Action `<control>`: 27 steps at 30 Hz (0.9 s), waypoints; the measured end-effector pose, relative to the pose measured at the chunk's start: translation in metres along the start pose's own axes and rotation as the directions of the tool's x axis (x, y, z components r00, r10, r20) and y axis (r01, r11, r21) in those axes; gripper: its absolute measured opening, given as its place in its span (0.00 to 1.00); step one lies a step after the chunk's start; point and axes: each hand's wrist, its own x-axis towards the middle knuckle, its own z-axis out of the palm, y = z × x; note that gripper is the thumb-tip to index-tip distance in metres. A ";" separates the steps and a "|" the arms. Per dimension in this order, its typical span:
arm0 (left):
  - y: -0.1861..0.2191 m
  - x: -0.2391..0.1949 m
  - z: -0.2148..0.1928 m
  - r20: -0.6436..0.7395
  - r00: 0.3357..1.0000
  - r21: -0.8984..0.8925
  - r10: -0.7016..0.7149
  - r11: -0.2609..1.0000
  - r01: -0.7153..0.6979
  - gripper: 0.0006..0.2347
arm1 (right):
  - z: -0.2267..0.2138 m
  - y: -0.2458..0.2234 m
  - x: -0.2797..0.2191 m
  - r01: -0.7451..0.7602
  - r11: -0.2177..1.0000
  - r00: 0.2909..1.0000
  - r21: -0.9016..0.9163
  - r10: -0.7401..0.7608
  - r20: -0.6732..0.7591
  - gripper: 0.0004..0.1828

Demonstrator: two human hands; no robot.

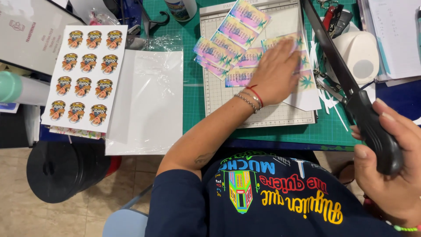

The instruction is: Trimming printed cards using a manual paper cutter and scissors

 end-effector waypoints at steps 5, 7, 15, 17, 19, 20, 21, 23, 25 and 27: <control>-0.003 0.026 0.001 0.139 0.990 0.243 0.003 0.969 -0.037 0.49 | 0.005 0.017 -0.006 0.125 0.978 0.990 -0.166 -0.135 -0.051 0.24; -0.010 0.031 -0.003 0.203 0.979 0.279 -0.003 0.959 -0.054 0.53 | 0.006 0.022 -0.008 0.164 0.965 0.982 -0.203 -0.180 -0.064 0.23; -0.035 0.034 0.016 0.078 0.985 0.167 0.155 0.972 -0.166 0.54 | 0.008 0.042 -0.030 0.138 0.917 0.989 -0.374 -0.145 0.008 0.19; -0.036 0.033 0.017 0.063 0.985 0.160 0.159 0.973 -0.167 0.54 | 0.013 0.042 -0.033 0.130 0.915 0.990 -0.383 -0.143 -0.006 0.18; -0.036 0.033 0.017 0.048 0.985 0.155 0.163 0.974 -0.168 0.55 | 0.013 0.047 -0.040 0.122 0.912 0.990 -0.391 -0.142 -0.022 0.17; -0.036 0.033 0.016 0.054 0.985 0.156 0.162 0.973 -0.168 0.54 | 0.011 0.052 -0.044 0.095 0.910 0.995 -0.403 -0.099 0.011 0.19; -0.036 0.033 0.015 0.060 0.985 0.156 0.160 0.973 -0.168 0.54 | 0.009 0.056 -0.049 0.068 0.907 0.998 -0.415 -0.056 0.043 0.21; -0.038 0.034 0.017 0.045 0.985 0.147 0.165 0.974 -0.170 0.53 | 0.005 0.070 -0.053 0.109 0.915 0.993 -0.389 -0.083 0.082 0.23; -0.039 0.032 0.019 0.037 0.985 0.134 0.166 0.976 -0.169 0.53 | 0.002 0.075 -0.056 0.143 0.923 0.987 -0.356 -0.105 0.124 0.25; -0.040 0.032 0.019 0.003 0.988 0.072 0.156 0.985 -0.155 0.34 | 0.000 0.072 -0.053 0.133 0.928 0.986 -0.349 -0.088 0.143 0.25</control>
